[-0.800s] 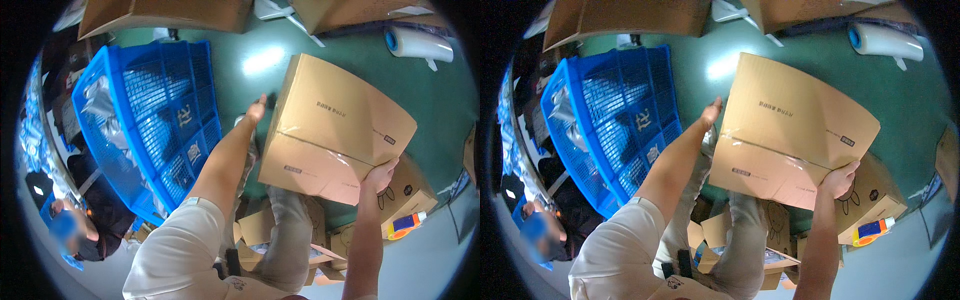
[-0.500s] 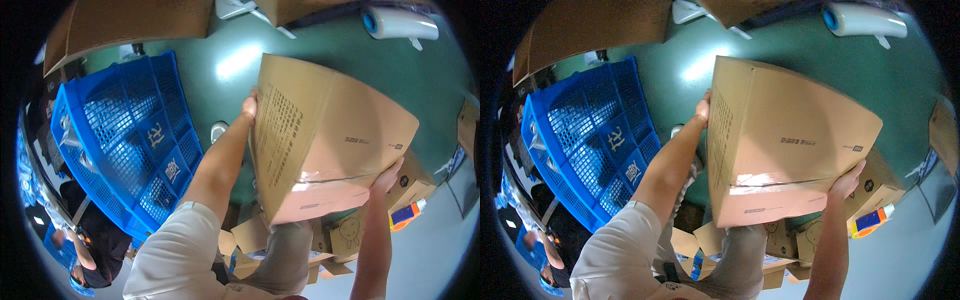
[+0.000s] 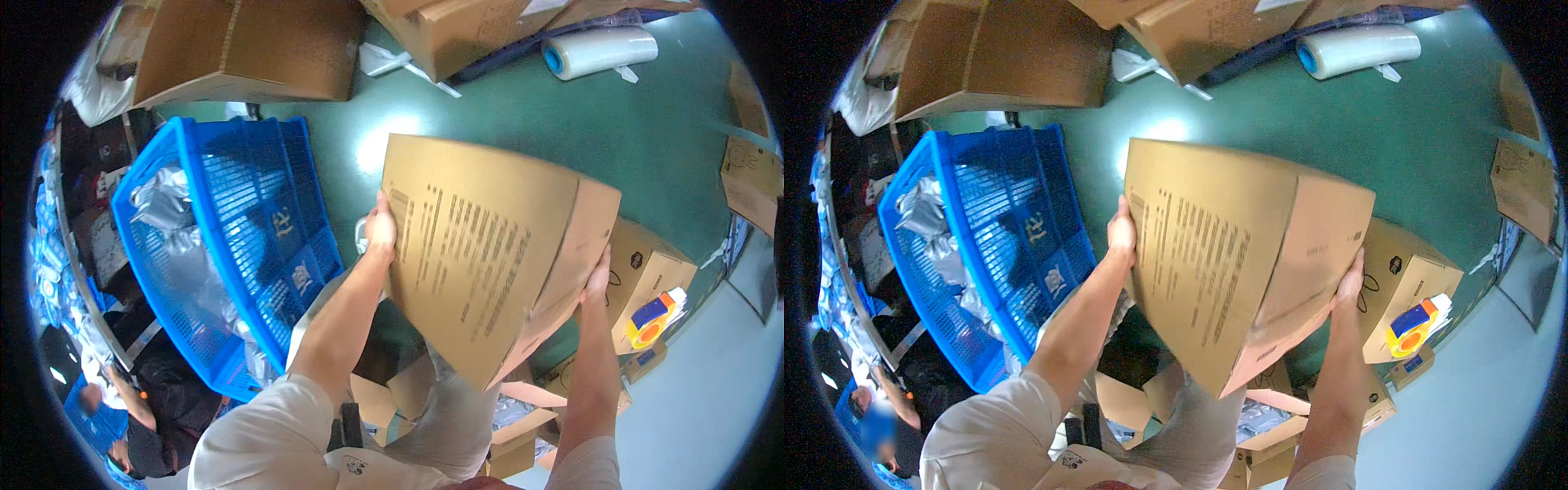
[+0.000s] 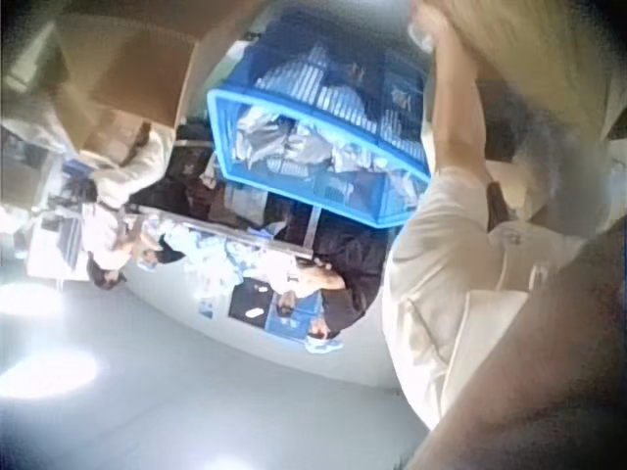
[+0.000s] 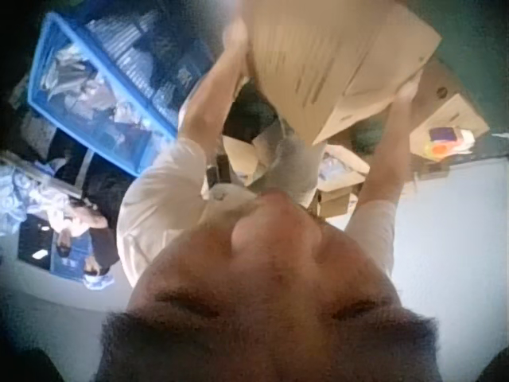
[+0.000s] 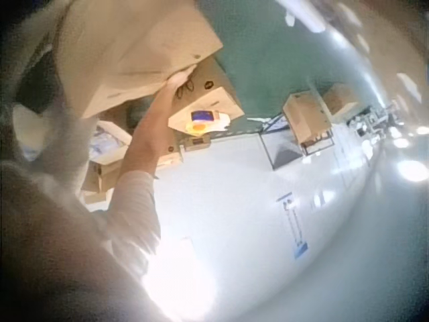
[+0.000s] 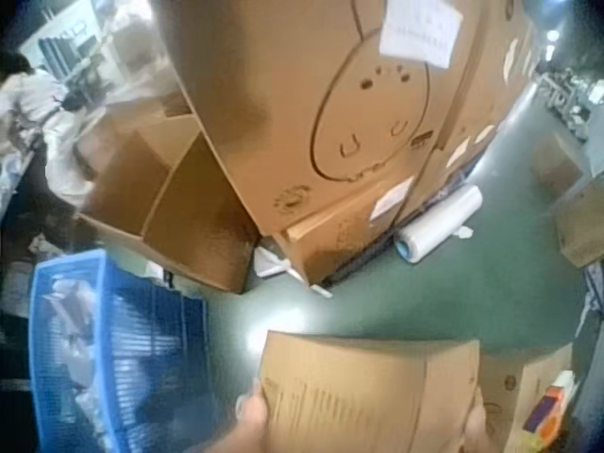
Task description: The person picks up cardboard boxes containing packaged items, folds the top flaps down by hand, and applies adhesive tape across the seams using a tape dispenser. The person handles multiple boxes sequentially, moving them to a stack after sealing each one.
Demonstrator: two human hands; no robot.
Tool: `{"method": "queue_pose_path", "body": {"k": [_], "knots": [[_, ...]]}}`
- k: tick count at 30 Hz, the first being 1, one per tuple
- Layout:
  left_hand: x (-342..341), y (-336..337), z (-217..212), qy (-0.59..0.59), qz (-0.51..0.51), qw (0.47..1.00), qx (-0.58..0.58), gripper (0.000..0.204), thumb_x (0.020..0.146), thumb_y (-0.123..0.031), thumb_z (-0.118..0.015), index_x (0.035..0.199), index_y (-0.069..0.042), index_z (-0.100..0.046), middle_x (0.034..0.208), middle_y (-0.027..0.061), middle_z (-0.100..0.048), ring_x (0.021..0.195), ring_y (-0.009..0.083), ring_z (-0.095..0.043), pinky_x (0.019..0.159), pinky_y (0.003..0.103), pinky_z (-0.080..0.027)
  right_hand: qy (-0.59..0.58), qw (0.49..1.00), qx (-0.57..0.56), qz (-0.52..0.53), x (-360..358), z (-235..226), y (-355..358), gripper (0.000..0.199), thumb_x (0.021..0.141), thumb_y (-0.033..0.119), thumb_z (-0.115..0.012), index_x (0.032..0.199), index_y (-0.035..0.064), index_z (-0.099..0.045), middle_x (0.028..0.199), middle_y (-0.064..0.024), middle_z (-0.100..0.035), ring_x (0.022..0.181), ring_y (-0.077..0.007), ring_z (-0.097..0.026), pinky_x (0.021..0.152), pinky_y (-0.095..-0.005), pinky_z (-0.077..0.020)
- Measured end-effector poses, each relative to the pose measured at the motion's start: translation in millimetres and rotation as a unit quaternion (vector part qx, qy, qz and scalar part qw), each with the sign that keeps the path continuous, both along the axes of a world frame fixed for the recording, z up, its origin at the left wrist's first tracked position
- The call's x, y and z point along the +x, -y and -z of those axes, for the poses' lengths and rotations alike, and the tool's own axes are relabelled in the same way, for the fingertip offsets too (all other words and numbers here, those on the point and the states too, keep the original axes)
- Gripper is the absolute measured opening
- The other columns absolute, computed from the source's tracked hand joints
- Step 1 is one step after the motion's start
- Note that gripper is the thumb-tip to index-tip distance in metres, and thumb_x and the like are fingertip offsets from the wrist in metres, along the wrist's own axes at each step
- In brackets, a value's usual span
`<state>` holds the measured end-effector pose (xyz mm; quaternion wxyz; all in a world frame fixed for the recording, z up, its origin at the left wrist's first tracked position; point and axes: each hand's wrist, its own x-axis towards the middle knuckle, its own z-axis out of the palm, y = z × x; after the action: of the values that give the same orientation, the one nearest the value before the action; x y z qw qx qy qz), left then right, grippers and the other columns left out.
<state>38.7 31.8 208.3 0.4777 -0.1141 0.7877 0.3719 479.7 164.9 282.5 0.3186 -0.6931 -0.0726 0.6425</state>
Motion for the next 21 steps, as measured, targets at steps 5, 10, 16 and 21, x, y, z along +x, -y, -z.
{"method": "queue_pose_path", "body": {"k": [5, 10, 16, 21], "knots": [[-45, 60, -163, -0.085, 0.051, 0.989, -0.105, 0.075, 0.098, -0.065, -0.044, 0.129, 0.001, -0.063, 0.128, 0.0196, -0.066, 0.119, 0.0295, -0.061, 0.103, 0.038, -0.043, -0.131, 0.990, 0.015, 0.044, -29, -63, 102, 0.065, 0.104, 0.057, -0.033, 0.150, 0.0111, -0.042, 0.149, -0.0071, -0.049, 0.132, -0.0301, -0.049, 0.110, -0.0419, -0.0409], [-120, 100, -330, -0.129, -0.007, 0.991, -0.043, 0.070, 0.099, -0.059, -0.051, 0.123, 0.006, -0.066, 0.118, 0.0190, -0.070, 0.108, 0.0247, -0.065, 0.096, 0.036, -0.047, -0.077, 0.996, -0.005, 0.032, -103, -196, 142, 0.066, 0.103, 0.057, -0.039, 0.148, 0.0077, -0.044, 0.148, -0.0106, -0.049, 0.128, -0.0307, -0.051, 0.108, -0.0423, -0.0414], [-225, 135, -467, -0.084, -0.046, 0.995, 0.034, 0.069, 0.102, -0.055, -0.047, 0.122, 0.008, -0.065, 0.117, 0.0186, -0.070, 0.106, 0.0255, -0.068, 0.091, 0.037, -0.050, 0.064, 0.996, -0.002, -0.062, -234, -417, 116, 0.074, 0.102, 0.058, -0.043, 0.145, -0.0017, -0.046, 0.144, -0.0154, -0.052, 0.126, -0.0302, -0.054, 0.103, -0.0431, -0.0464], [-298, 189, -595, -0.046, -0.157, 0.971, 0.173, 0.062, 0.106, -0.050, -0.040, 0.133, 0.003, -0.058, 0.129, 0.0174, -0.066, 0.110, 0.0275, -0.066, 0.091, 0.039, -0.053, -0.035, 0.973, 0.035, -0.227, -324, -534, 75, 0.074, 0.103, 0.057, -0.044, 0.143, -0.0047, -0.046, 0.141, -0.0171, -0.054, 0.127, -0.0267, -0.055, 0.106, -0.0416, -0.0457]]}}
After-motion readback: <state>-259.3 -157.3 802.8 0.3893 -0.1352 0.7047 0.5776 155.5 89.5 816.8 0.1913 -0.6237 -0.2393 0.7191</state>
